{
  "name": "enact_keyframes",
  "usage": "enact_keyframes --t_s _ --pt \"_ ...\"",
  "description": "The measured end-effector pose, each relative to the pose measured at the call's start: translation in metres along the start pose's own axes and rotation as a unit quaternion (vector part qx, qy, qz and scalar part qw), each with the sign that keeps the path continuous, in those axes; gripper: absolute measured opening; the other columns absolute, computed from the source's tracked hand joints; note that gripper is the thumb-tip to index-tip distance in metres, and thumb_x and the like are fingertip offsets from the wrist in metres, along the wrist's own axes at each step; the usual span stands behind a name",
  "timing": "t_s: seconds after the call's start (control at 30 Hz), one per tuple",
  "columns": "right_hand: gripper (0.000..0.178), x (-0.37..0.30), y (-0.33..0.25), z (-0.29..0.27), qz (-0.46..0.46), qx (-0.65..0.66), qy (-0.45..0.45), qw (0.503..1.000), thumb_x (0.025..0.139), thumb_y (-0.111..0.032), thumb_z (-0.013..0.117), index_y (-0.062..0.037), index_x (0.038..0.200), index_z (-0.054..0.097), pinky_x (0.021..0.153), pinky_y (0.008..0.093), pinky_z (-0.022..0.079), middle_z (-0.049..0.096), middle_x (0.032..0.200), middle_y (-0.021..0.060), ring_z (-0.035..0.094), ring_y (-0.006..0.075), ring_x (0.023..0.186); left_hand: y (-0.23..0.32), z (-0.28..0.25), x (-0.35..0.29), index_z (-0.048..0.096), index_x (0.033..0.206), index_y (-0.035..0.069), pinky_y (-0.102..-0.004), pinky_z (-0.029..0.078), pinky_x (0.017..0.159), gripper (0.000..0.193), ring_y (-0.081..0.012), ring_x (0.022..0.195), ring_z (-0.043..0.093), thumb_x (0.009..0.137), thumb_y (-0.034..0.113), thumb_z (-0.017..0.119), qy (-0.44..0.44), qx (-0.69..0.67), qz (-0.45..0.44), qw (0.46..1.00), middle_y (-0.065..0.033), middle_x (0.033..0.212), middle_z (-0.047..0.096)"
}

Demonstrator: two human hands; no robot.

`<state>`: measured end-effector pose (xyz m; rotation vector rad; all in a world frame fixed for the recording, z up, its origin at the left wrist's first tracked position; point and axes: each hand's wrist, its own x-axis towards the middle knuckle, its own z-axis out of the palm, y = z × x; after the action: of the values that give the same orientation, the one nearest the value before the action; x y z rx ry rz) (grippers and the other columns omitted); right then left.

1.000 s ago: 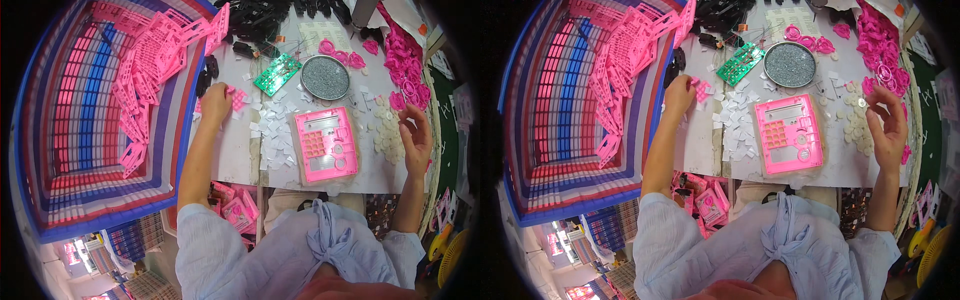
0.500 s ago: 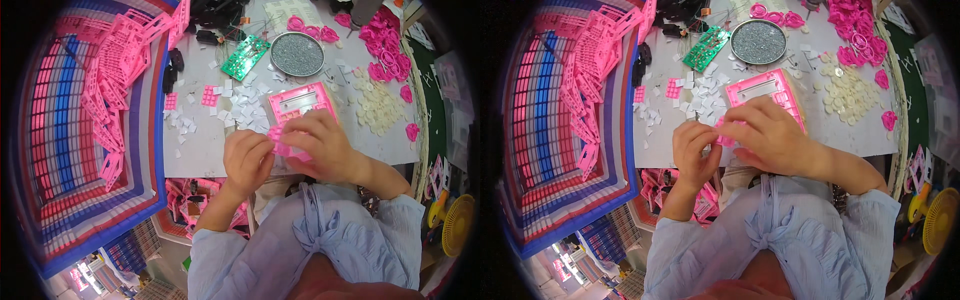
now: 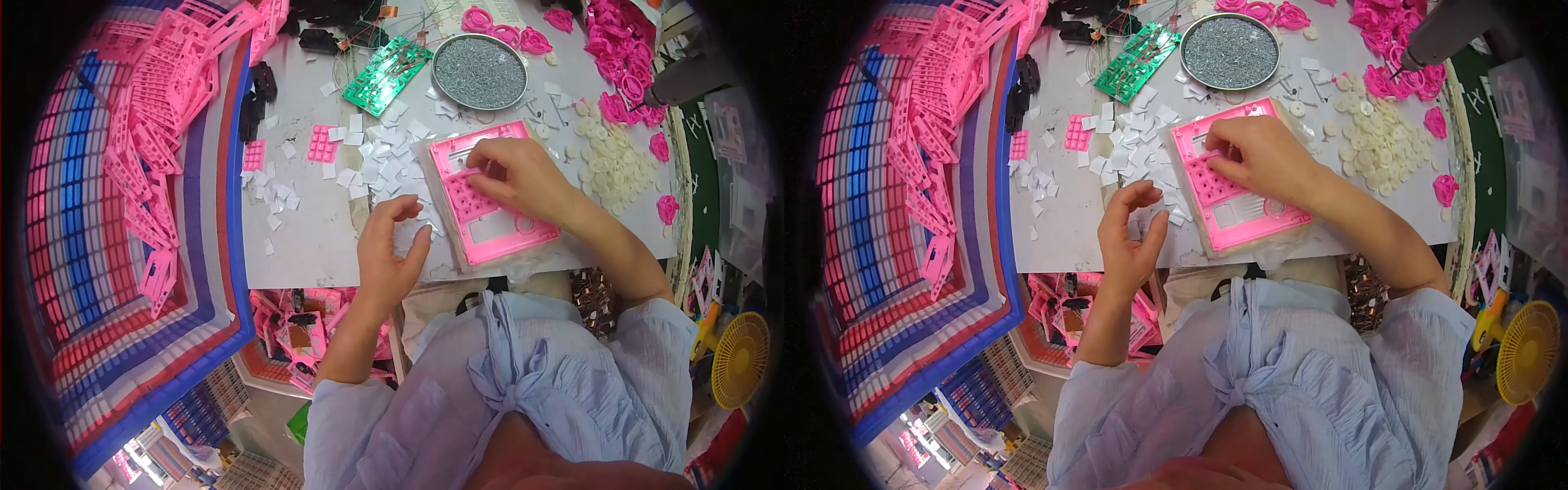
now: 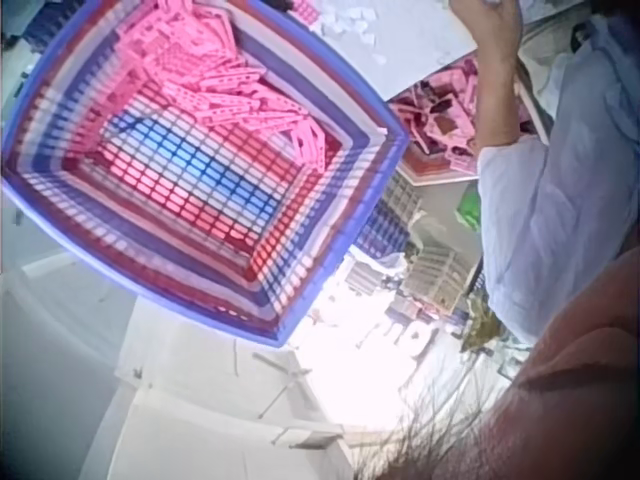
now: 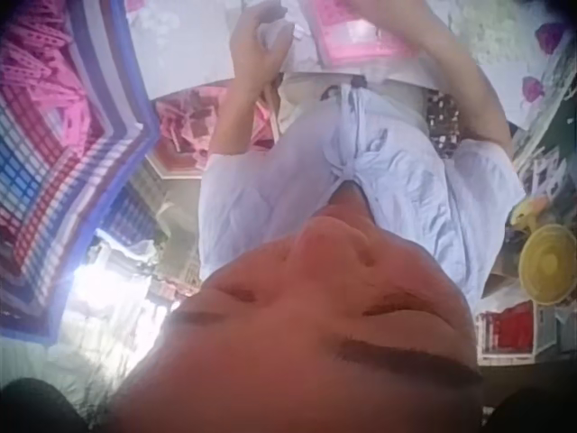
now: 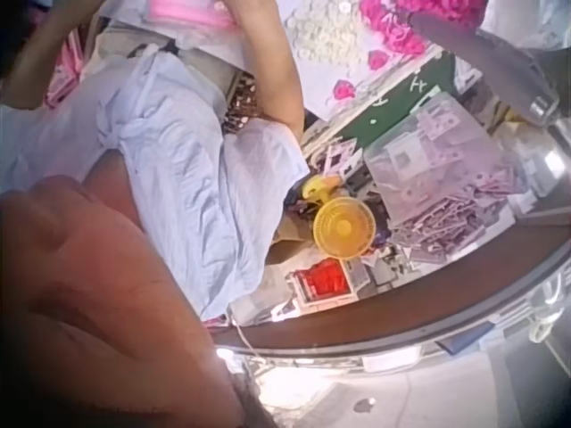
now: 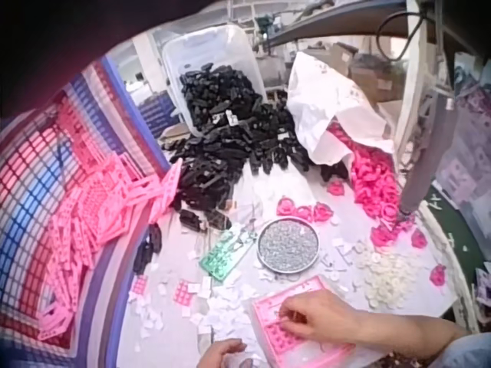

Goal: The recorder is assembling a pink plastic toy, applying glue with a glue gun, and fitting components like a circuit board and cardboard backing into a frame.

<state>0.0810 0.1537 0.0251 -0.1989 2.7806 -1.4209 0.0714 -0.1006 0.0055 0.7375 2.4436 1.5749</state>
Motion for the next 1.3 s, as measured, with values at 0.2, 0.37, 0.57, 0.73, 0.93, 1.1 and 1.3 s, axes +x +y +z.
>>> enact_keyframes --t_s 0.2,0.37,0.57,0.73,0.93,1.1,1.3 --pt "0.024 -0.007 -0.003 0.001 -0.024 -0.123 -0.016 0.992 0.082 -0.014 0.072 -0.0034 0.102 0.064 0.074 0.0404 0.054 0.068 0.097 0.0142 0.068 0.0286 0.086 -0.006 -0.007 0.003 0.060 0.119 -0.001 -0.0315 0.050 0.088 0.037 -0.0186 0.096 0.064 0.082 -0.004 0.068 0.006 0.036 0.015 0.999 -0.0107 0.104 0.067" --pt "0.050 -0.026 -0.013 -0.001 -0.120 -0.217 0.020 0.968 0.082 -0.024 0.074 -0.0045 0.125 0.057 0.095 0.0453 0.049 0.055 0.132 0.0182 0.055 0.0347 0.121 -0.007 -0.029 0.047 0.064 0.113 0.000 -0.0312 0.051 0.082 0.030 -0.0178 0.089 0.064 0.084 0.002 0.070 0.019 0.084 0.010 0.996 -0.0101 0.100 0.067" --pt "0.101 -0.051 -0.024 0.018 -0.103 -0.283 -0.177 0.937 0.082 -0.057 0.066 0.0061 0.152 0.028 0.120 0.0606 0.013 0.022 0.162 0.0225 0.016 0.0363 0.153 -0.040 -0.051 0.158 0.070 0.101 0.000 -0.0409 0.052 0.077 0.046 -0.0312 0.087 0.068 0.087 0.044 0.067 0.044 0.346 -0.031 0.937 -0.0152 0.095 0.070" --pt "0.098 -0.052 -0.025 0.022 -0.095 -0.307 -0.164 0.933 0.083 -0.059 0.065 0.0055 0.150 0.033 0.120 0.0589 0.013 0.025 0.161 0.0216 0.016 0.0332 0.153 -0.049 -0.045 0.207 0.073 0.085 -0.004 -0.0470 0.053 0.075 0.077 -0.0376 0.084 0.070 0.081 0.072 0.060 -0.034 0.464 -0.233 0.854 -0.0226 0.087 0.072" --pt "0.099 -0.056 -0.020 0.022 -0.094 -0.312 -0.147 0.934 0.083 -0.059 0.066 0.0041 0.152 0.031 0.120 0.0583 0.015 0.025 0.162 0.0206 0.017 0.0330 0.153 -0.049 -0.019 0.217 0.074 0.094 -0.005 -0.0436 0.055 0.077 0.065 -0.0383 0.088 0.071 0.075 0.058 0.073 0.074 0.349 -0.214 0.909 -0.0258 0.096 0.072" --pt "0.100 -0.056 -0.016 0.025 -0.119 -0.303 -0.138 0.935 0.081 -0.058 0.068 0.0041 0.151 0.033 0.119 0.0586 0.017 0.028 0.160 0.0202 0.019 0.0337 0.152 -0.087 -0.017 0.248 0.072 0.089 -0.004 -0.0417 0.053 0.074 0.039 -0.0308 0.080 0.072 0.072 0.031 0.076 0.117 0.056 -0.230 0.964 -0.0214 0.084 0.072" --pt "0.094 -0.059 -0.015 0.018 -0.133 -0.276 -0.111 0.945 0.080 -0.051 0.073 0.0021 0.148 0.037 0.118 0.0578 0.021 0.033 0.157 0.0207 0.023 0.0354 0.150 -0.042 -0.006 0.245 0.067 0.082 0.002 -0.0441 0.052 0.075 0.015 -0.0394 0.089 0.069 0.074 0.015 0.066 0.123 0.329 -0.054 0.935 -0.0195 0.086 0.071"
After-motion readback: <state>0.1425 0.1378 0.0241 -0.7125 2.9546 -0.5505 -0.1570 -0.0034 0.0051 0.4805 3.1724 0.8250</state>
